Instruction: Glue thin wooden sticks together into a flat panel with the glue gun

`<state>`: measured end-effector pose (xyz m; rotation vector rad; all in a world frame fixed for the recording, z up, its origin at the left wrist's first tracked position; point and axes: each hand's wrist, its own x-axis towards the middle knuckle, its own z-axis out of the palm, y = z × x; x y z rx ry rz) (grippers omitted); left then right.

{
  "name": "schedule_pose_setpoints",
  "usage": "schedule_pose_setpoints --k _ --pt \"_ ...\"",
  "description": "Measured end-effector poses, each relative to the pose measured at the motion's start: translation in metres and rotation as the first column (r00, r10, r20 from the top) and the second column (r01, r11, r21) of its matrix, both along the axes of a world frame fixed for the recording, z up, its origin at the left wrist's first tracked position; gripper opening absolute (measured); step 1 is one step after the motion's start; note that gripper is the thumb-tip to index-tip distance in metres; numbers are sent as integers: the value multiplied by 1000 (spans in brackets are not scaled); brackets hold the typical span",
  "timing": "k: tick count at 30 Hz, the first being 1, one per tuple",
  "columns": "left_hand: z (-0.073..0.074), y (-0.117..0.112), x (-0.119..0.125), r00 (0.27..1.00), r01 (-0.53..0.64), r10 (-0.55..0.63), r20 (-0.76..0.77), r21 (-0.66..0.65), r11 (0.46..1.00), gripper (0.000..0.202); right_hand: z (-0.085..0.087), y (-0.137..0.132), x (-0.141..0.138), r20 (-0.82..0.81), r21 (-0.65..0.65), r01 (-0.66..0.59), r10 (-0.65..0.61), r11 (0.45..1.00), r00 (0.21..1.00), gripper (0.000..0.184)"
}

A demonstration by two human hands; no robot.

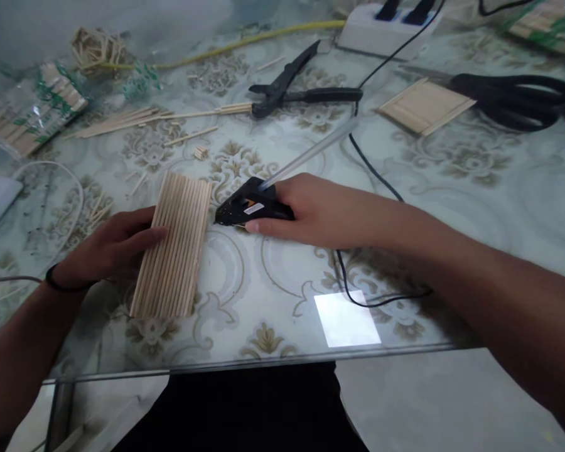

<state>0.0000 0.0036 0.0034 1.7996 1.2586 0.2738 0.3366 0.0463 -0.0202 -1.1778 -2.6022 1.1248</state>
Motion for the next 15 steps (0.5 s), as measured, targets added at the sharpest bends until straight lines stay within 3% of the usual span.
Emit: schedule_pose_setpoints --k 9,15 --pt "0 0 0 1000 1 -1 -18 14 1000 41 -4 1 1 13 14 -4 4 1000 1000 85" --pt "0 0 0 1000 3 -3 -24 15 1000 45 1 -1 -1 -15 -29 -16 16 999 1000 80"
